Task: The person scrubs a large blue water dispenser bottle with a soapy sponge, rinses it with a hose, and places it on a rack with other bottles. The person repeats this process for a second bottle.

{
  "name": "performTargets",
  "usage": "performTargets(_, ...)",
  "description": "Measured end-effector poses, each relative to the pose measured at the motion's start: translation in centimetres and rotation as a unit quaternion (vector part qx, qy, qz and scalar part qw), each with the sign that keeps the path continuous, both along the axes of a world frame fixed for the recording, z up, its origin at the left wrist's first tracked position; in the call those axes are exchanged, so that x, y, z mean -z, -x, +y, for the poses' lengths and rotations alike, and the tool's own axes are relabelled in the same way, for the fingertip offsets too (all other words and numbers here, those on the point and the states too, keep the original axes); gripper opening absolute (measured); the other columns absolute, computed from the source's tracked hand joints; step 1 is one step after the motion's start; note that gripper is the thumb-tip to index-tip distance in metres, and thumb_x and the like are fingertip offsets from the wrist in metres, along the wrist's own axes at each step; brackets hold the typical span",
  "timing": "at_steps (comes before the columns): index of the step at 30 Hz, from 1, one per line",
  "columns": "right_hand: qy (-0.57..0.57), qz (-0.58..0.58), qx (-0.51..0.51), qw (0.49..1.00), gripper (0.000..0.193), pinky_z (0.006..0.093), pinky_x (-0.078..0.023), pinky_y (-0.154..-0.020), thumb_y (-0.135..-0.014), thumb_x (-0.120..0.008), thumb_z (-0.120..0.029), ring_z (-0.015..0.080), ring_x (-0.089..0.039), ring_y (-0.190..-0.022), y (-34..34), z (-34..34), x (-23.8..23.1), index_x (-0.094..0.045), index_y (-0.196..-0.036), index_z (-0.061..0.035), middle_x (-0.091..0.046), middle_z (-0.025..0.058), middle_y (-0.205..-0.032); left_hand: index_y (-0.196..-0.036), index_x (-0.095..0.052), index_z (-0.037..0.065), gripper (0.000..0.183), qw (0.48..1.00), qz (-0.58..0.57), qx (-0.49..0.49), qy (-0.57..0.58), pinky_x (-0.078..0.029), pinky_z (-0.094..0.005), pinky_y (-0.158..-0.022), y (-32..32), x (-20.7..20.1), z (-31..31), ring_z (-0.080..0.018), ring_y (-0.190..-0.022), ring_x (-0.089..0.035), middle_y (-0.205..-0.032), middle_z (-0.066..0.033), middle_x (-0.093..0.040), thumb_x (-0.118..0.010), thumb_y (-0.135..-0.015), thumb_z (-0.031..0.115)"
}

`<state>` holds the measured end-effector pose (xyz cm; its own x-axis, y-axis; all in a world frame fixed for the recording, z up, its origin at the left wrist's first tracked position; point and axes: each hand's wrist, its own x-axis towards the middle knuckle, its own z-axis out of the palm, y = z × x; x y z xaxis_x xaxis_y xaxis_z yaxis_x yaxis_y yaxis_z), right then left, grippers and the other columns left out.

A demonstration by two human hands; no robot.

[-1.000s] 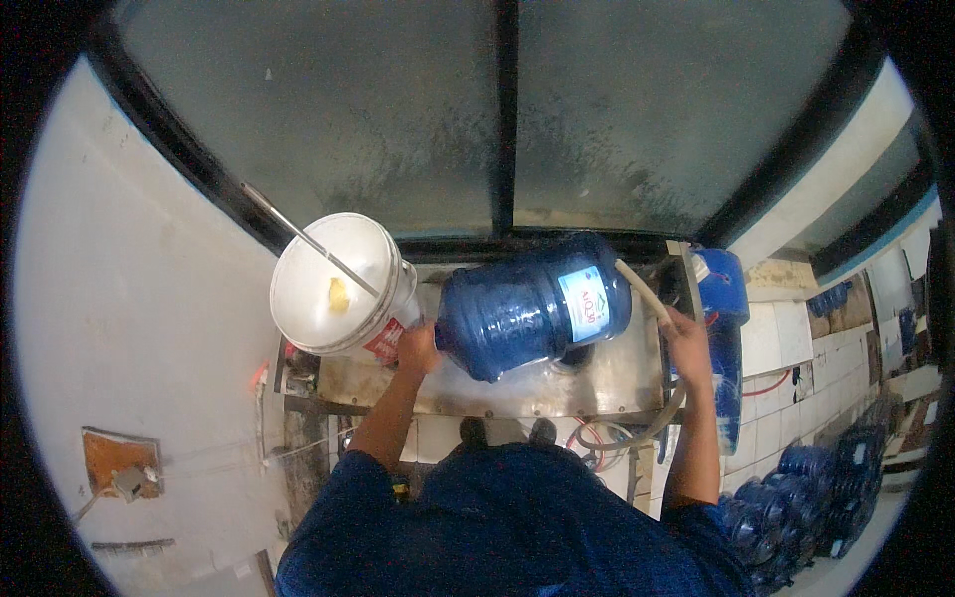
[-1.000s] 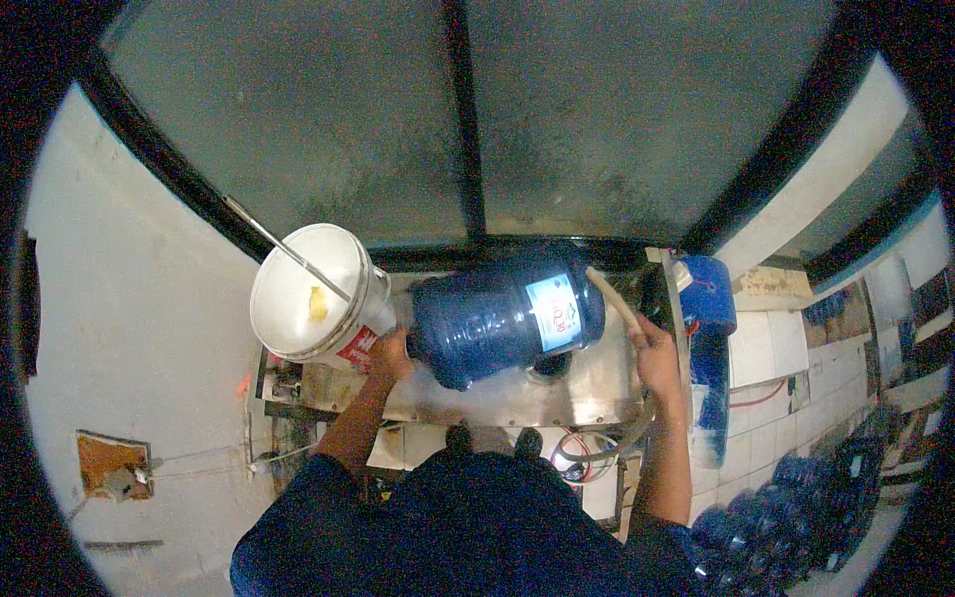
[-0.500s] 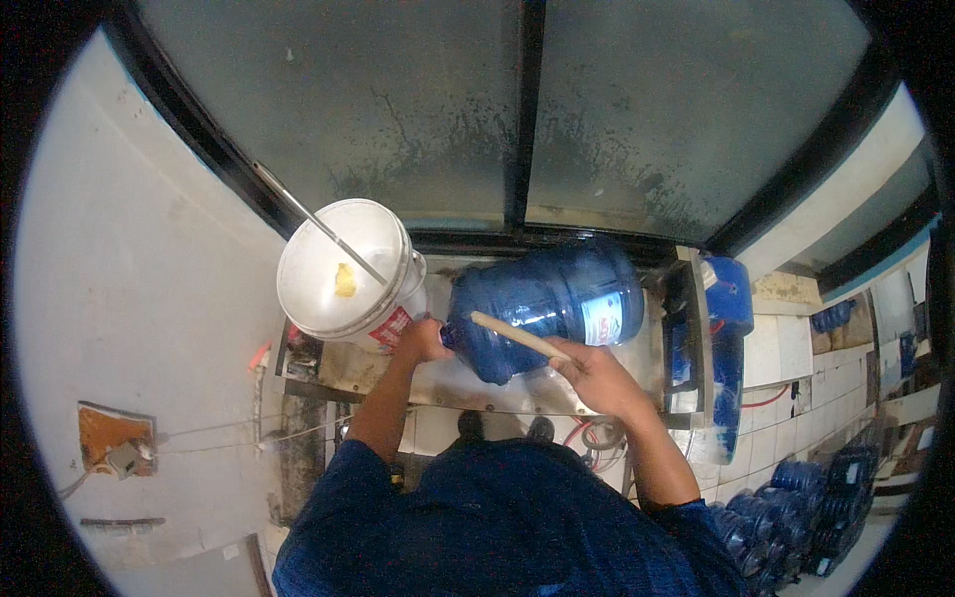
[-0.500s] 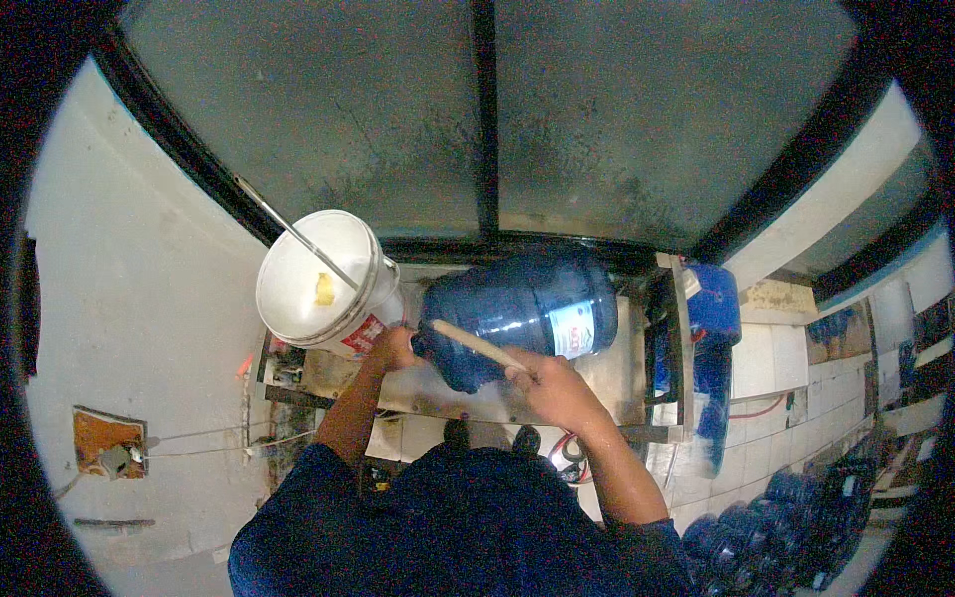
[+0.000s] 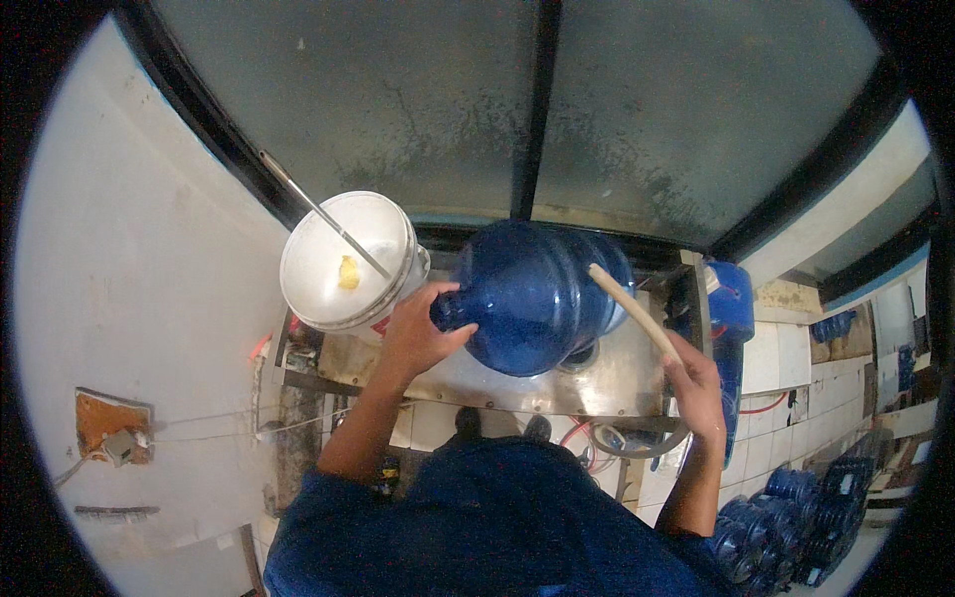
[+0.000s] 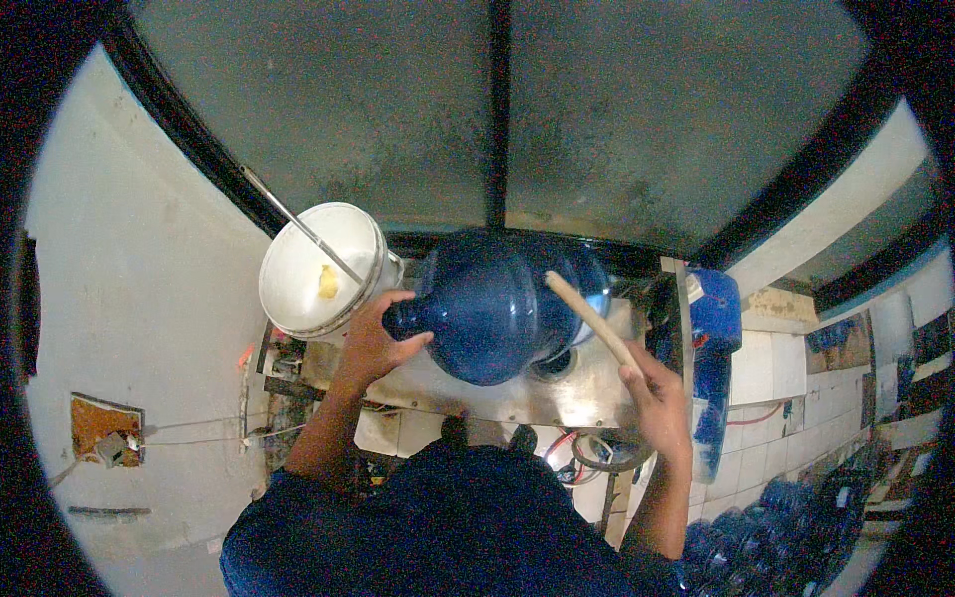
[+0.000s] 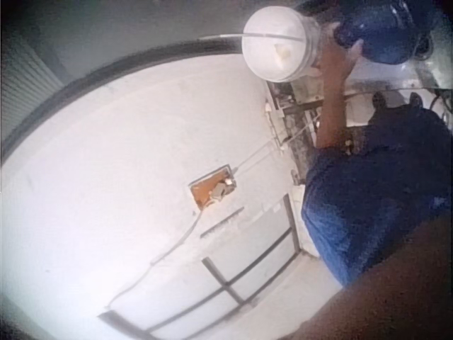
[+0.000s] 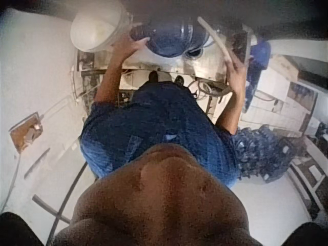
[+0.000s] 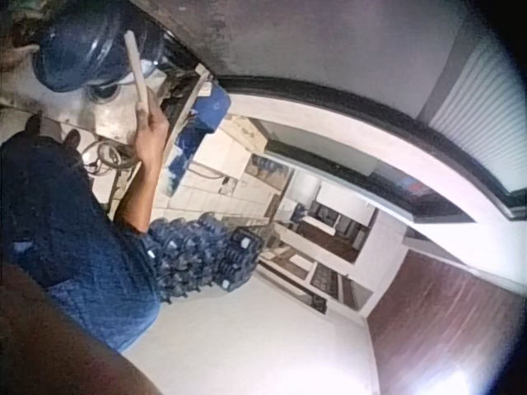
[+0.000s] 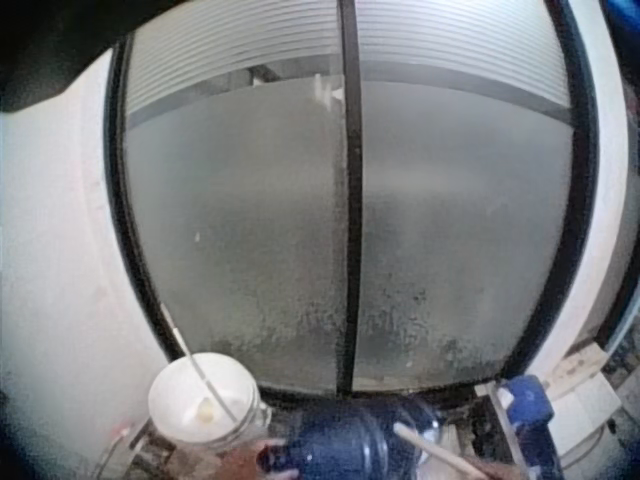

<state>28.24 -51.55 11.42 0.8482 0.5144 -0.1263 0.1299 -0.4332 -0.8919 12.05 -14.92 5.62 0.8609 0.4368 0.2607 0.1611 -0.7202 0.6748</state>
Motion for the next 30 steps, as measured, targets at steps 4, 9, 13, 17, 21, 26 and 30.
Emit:
performTargets(4, -0.061, 0.021, -0.048, 0.997, 0.041, 0.0288, -0.043, -0.097, -0.099, -0.061, -0.018, 0.0140, -0.057, -0.109, 1.8, 0.0, -2.5, -0.061, -0.135, 0.0016, -0.067, 0.0064, -0.119, -0.108, -0.064, 0.009, 0.051, 0.981, -0.196, 0.002, -0.010, -0.049, -0.0408, -0.095, -4.1, -1.8, -1.8, -0.0337, -0.091, -0.069, -0.097, -0.0125, -0.069, -0.090, -0.066, 0.022)
performTargets(9, -0.106, -0.022, -0.060, 0.992, 0.040, 0.0298, -0.043, -0.101, -0.099, -0.063, -0.014, 0.0148, -0.059, -0.112, 2.4, 0.9, -3.5, -0.061, -0.135, 0.0011, -0.069, 0.0091, -0.122, -0.111, -0.063, 0.006, 0.050, 0.919, -0.305, 0.185, 0.164, -0.049, -0.0362, -0.096, -11.9, -2.4, -1.8, -0.0219, -0.096, -0.068, -0.099, -0.0082, -0.070, -0.087, -0.068, 0.009)
performTargets(13, -0.116, -0.032, -0.058, 0.991, 0.039, 0.0306, -0.044, -0.102, -0.100, -0.062, -0.015, 0.0157, -0.061, -0.113, 2.2, 1.1, -3.6, -0.060, -0.135, 0.0002, -0.070, 0.0112, -0.122, -0.103, -0.065, 0.007, 0.041, 0.922, -0.313, 0.040, 0.226, -0.047, -0.0333, -0.096, -17.6, -2.5, -3.3, -0.0173, -0.095, -0.065, -0.094, -0.0042, -0.069, -0.078, -0.065, -0.001)
performTargets(17, -0.144, -0.076, -0.077, 0.984, 0.039, 0.0316, -0.044, -0.103, -0.100, -0.062, -0.017, 0.0168, -0.061, -0.117, 1.3, 3.6, -4.1, -0.060, -0.136, -0.0005, -0.068, 0.0137, -0.127, -0.102, -0.065, 0.007, 0.040, 0.888, -0.362, -0.211, 0.187, -0.048, -0.0329, -0.094, -20.9, -3.2, -5.5, -0.0207, -0.094, -0.066, -0.095, -0.0061, -0.069, -0.079, -0.064, 0.005)
performTargets(21, -0.153, -0.066, -0.097, 0.981, 0.041, 0.0324, -0.044, -0.104, -0.100, -0.063, -0.020, 0.0177, -0.059, -0.121, 0.6, 5.9, -3.9, -0.060, -0.136, -0.0007, -0.066, 0.0147, -0.132, -0.113, -0.065, 0.008, 0.051, 0.945, -0.306, -0.056, 0.097, -0.053, -0.0356, -0.092, -21.7, -1.8, -3.3, -0.0231, -0.100, -0.067, -0.101, -0.0082, -0.071, -0.087, -0.067, 0.011)
performTargets(26, -0.158, -0.066, -0.106, 0.980, 0.041, 0.0324, -0.044, -0.104, -0.100, -0.064, -0.020, 0.0177, -0.060, -0.121, 0.3, 6.7, -1.6, -0.060, -0.137, -0.0016, -0.067, 0.0150, -0.131, -0.140, -0.052, 0.013, 0.075, 0.965, -0.102, 0.142, 0.198, -0.048, -0.0420, -0.102, -19.7, -0.3, 1.4, -0.0322, -0.114, -0.064, -0.120, -0.0166, -0.067, -0.088, -0.077, 0.036)
performTargets(30, -0.107, -0.020, -0.093, 0.990, 0.041, 0.0312, -0.045, -0.100, -0.100, -0.063, -0.019, 0.0168, -0.061, -0.114, 0.6, 5.3, 1.3, -0.060, -0.137, -0.0027, -0.068, 0.0120, -0.125, -0.155, -0.033, 0.009, 0.085, 0.986, -0.063, 0.044, -0.151, -0.032, -0.0415, -0.117, -15.3, 5.7, 4.3, -0.0314, -0.140, -0.043, -0.151, -0.0219, -0.044, -0.070, -0.091, 0.049)
